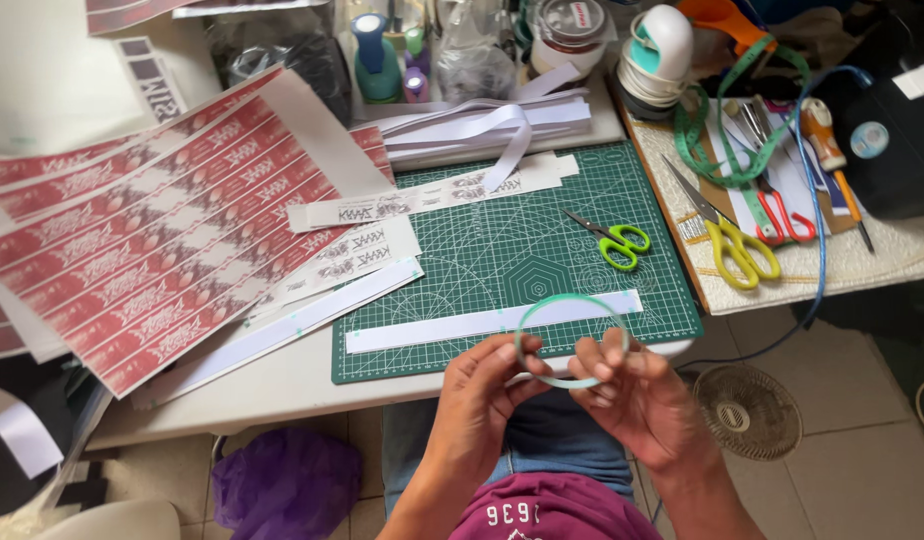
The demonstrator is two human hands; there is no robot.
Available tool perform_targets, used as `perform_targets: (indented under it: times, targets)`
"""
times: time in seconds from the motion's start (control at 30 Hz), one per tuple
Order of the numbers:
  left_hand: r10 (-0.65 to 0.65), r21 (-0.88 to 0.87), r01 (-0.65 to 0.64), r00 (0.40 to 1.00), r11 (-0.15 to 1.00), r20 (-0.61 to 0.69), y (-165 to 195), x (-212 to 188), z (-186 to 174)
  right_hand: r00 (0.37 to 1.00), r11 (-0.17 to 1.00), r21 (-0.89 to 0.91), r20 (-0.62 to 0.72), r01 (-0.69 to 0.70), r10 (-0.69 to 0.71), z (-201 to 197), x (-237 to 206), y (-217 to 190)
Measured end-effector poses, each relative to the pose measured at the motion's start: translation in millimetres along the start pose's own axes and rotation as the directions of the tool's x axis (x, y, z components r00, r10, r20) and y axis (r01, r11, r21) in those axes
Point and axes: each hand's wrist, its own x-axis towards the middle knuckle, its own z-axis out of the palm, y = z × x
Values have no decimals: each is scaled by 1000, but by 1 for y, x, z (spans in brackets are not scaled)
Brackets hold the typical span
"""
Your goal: The person assembles long white paper strips by applying small pieces of green tape at intervals. They use scissors to cut the tape and a ruler to align the strips on a green cutting mat. Printed paper sheets and additional strips are visible on the table.
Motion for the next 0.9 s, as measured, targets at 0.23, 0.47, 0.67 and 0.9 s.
perform_targets:
  times: [0.23, 0.47, 0.67, 0.9]
  targets:
    - [130, 186, -146, 987, 972, 97, 2, -3, -17, 990, 767, -641, -80, 41, -120, 9, -11, -18]
    - [46, 390, -90, 991, 916, 123, 1, -11, -9, 993, 508, -858, 17, 74, -116, 29, -14, -15]
    - [74, 74, -84, 988, 994, 133, 6, -10, -2, 977, 450, -883, 41, 132, -208, 39, -13, -14]
    - [21, 268, -55, 992, 962, 128, 6, -9, -9, 958, 336, -922, 104, 194, -269, 42, -13, -20]
